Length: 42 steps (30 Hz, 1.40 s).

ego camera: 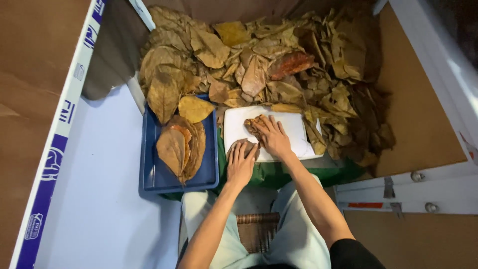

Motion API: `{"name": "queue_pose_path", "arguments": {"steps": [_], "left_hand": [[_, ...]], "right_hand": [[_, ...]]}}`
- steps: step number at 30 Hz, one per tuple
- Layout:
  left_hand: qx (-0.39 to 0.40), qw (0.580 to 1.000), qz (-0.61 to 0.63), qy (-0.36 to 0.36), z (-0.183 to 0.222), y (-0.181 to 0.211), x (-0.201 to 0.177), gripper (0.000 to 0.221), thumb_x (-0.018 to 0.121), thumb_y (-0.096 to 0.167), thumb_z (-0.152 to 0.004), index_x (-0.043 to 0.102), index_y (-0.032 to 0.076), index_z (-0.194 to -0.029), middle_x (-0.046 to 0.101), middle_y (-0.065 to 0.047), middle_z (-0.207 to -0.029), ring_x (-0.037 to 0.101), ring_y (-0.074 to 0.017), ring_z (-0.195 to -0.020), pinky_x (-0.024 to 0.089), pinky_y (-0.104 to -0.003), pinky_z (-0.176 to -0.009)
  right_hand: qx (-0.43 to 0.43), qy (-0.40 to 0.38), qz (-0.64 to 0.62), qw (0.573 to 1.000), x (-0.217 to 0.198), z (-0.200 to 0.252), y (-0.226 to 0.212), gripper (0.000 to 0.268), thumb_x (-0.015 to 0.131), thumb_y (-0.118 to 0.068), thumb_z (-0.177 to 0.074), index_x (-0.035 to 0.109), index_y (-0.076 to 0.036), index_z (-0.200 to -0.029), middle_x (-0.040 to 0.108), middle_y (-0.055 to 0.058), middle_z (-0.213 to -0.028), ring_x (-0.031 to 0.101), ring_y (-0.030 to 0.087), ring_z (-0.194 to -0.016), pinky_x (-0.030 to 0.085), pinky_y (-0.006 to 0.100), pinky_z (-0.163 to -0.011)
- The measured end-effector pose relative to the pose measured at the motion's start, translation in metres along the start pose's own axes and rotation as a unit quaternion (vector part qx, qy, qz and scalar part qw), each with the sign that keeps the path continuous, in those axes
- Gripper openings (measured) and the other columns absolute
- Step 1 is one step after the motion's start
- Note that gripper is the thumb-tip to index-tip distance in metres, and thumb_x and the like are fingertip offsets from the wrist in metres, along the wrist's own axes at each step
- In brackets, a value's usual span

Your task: Sorting and smoothing dried leaves on a board before placing them into a tray.

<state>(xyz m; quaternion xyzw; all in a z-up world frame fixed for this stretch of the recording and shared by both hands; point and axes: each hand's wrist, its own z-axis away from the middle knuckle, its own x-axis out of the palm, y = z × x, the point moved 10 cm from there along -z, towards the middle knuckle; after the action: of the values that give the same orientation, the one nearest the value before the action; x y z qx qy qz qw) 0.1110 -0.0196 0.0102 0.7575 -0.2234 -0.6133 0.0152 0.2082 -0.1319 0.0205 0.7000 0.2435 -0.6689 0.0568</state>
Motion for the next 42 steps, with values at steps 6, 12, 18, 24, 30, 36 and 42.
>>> {"name": "queue_pose_path", "arguments": {"steps": [6, 12, 18, 24, 30, 36, 42], "left_hand": [[-0.004, 1.0, 0.023, 0.01, 0.002, 0.005, -0.009, 0.044, 0.044, 0.025, -0.108, 0.048, 0.025, -0.152, 0.044, -0.019, -0.15, 0.031, -0.0393, -0.149, 0.023, -0.055, -0.12], [0.016, 1.0, -0.006, 0.017, -0.001, -0.002, 0.003, 0.045, 0.05, 0.028, -0.104, 0.052, 0.025, -0.149, 0.046, -0.019, -0.148, 0.036, -0.0404, -0.146, 0.03, -0.058, -0.117], [0.005, 0.999, 0.046, -0.004, -0.01, -0.019, 0.007, 0.04, 0.048, 0.019, -0.105, 0.055, 0.018, -0.145, 0.046, -0.014, -0.149, 0.039, -0.0346, -0.143, 0.038, -0.049, -0.114], [-0.12, 0.991, -0.028, -0.056, -0.012, -0.035, -0.007, 0.075, 0.069, 0.033, -0.096, 0.032, 0.011, -0.157, 0.039, -0.019, -0.15, 0.037, -0.0334, -0.141, 0.046, -0.048, -0.108], [-0.197, 0.973, 0.02, -0.114, -0.03, -0.054, -0.001, 0.091, 0.085, 0.04, -0.079, 0.04, 0.003, -0.149, 0.046, -0.019, -0.133, 0.046, -0.0367, -0.126, 0.047, -0.047, -0.101], [-0.194, 0.978, 0.035, -0.075, -0.052, -0.069, 0.008, 0.029, 0.079, 0.039, -0.082, 0.066, 0.022, -0.102, 0.056, 0.003, -0.109, 0.054, -0.0195, -0.114, 0.04, -0.039, -0.098], [0.115, 0.965, -0.076, 0.221, -0.019, 0.026, -0.106, 0.021, 0.073, 0.004, -0.085, 0.066, 0.014, -0.101, 0.065, -0.003, -0.12, 0.058, -0.0202, -0.124, 0.043, -0.038, -0.104]], "right_hand": [[0.095, 0.03, -0.05, 0.994, 0.048, -0.034, 0.097, 0.059, 0.065, -0.022, -0.093, 0.049, -0.026, -0.149, 0.045, 0.013, -0.146, 0.043, 0.047, -0.14, 0.045, 0.055, -0.113], [0.153, 0.062, -0.028, 0.986, -0.027, 0.005, 0.089, 0.039, 0.047, -0.019, -0.106, 0.049, -0.016, -0.145, 0.046, 0.016, -0.14, 0.047, 0.044, -0.134, 0.049, 0.053, -0.104], [0.093, 0.182, 0.176, 0.963, -0.048, 0.045, 0.036, 0.029, 0.055, -0.022, -0.099, 0.072, -0.025, -0.123, 0.058, 0.003, -0.143, 0.046, 0.027, -0.139, 0.032, 0.047, -0.116], [-0.053, -0.014, 0.044, 0.998, 0.015, 0.018, -0.004, 0.058, 0.068, -0.024, -0.093, 0.052, -0.012, -0.147, 0.056, 0.009, -0.132, 0.057, 0.027, -0.121, 0.047, 0.04, -0.099], [-0.032, -0.075, -0.077, 0.994, 0.016, 0.019, 0.009, 0.034, 0.073, -0.016, -0.086, 0.066, -0.007, -0.117, 0.065, 0.011, -0.104, 0.069, 0.033, -0.104, 0.055, 0.041, -0.091], [0.04, -0.104, -0.202, 0.973, 0.018, 0.025, 0.025, 0.03, 0.075, -0.015, -0.087, 0.068, -0.011, -0.116, 0.072, 0.014, -0.108, 0.072, 0.038, -0.105, 0.06, 0.048, -0.086], [-0.182, 0.272, 0.045, 0.944, -0.066, 0.064, -0.007, 0.038, 0.054, -0.003, -0.095, 0.063, -0.023, -0.126, 0.057, 0.001, -0.116, 0.057, 0.024, -0.107, 0.044, 0.033, -0.078]]}}
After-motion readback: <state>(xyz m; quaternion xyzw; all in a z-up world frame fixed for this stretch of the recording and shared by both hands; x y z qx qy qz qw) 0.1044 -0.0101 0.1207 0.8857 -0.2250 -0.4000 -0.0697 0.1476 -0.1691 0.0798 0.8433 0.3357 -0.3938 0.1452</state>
